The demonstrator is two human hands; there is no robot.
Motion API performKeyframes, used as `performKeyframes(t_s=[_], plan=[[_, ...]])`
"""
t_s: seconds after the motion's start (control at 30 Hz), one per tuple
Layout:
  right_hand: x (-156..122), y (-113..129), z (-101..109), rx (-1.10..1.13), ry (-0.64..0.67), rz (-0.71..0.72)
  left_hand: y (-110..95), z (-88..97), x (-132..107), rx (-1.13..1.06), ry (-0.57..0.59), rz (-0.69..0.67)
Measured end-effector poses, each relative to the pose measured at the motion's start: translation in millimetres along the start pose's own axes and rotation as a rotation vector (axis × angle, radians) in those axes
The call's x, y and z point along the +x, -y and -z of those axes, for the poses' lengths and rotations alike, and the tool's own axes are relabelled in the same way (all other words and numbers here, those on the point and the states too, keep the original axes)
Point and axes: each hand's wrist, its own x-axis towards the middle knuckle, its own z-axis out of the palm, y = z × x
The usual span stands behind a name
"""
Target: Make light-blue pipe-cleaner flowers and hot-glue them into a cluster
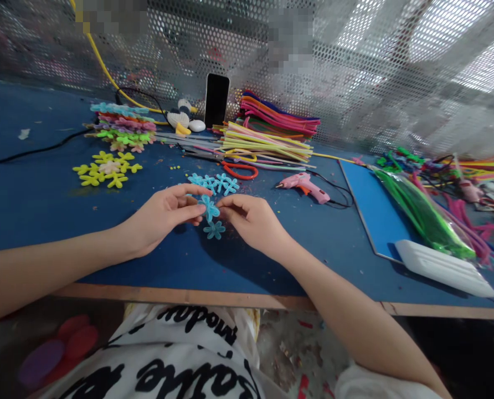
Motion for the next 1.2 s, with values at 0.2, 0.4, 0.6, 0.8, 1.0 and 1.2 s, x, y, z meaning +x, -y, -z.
performKeyframes(t_s=[0.2,0.4,0.6,0.8,1.0,1.2], plan=[[-1,-1,0,-0.115,-0.048,0.059,-2,4.1,1,0.228,-0.016,-0.076],[-4,4,-1,-0.186,-0.124,0.181,0,4.0,0,0.238,0.0,-0.055],[-9,13,-6,-0.163,-0.2,0.121,1,2.8,-3,0.323,-0.029,-0.12],[-11,8,-12,-0.407,-0.3,0.393,6,-0.1,0,0.16,-0.038,0.003],[-12,7,-12,-0.532,-0.308,0.538,3,-6.0,0,-0.029,-0.086,0.129],[-15,10,-9,-0.581,-0.264,0.652,4,-7.8,-2,-0.13,-0.085,0.153]])
